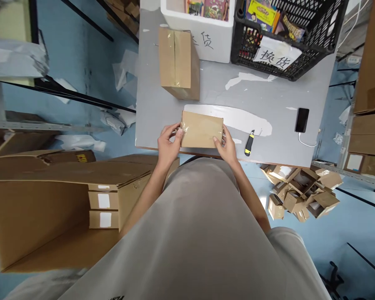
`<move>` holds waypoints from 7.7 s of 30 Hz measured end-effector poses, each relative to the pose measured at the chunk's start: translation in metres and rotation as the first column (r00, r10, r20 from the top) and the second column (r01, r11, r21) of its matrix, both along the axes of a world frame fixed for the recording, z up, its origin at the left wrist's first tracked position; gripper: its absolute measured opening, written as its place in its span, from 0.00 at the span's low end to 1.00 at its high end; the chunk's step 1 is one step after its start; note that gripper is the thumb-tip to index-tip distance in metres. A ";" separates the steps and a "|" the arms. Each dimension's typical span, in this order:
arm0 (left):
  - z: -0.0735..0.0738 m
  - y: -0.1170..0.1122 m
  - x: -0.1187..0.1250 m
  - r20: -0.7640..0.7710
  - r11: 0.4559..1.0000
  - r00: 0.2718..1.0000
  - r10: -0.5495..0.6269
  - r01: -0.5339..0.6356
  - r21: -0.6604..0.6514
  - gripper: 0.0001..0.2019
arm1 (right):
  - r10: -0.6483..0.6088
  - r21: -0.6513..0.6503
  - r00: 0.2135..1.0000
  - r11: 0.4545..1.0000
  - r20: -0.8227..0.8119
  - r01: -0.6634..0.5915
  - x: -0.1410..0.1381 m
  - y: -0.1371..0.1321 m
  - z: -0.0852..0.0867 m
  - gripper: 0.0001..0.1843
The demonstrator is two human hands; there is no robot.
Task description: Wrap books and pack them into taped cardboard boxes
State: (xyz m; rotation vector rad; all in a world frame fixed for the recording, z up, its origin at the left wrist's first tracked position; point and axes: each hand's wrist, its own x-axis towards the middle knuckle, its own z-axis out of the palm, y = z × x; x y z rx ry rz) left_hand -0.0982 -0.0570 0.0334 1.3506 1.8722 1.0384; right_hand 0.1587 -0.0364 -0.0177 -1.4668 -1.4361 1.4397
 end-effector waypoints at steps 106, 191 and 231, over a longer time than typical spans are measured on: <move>0.021 0.072 -0.006 0.371 0.964 0.892 -0.257 0.266 0.027 0.23 | 0.158 0.413 0.914 0.854 0.373 -0.315 -0.051 0.022 0.102 0.49; 0.092 0.041 -0.021 0.533 0.982 0.837 -0.123 0.024 0.190 0.27 | -0.365 0.187 0.918 0.902 -0.156 0.390 -0.125 0.027 0.165 0.29; 0.078 -0.007 0.037 0.271 0.849 0.961 -0.050 -0.102 0.518 0.11 | -0.318 0.318 0.914 0.864 -0.253 0.389 -0.127 -0.019 0.149 0.29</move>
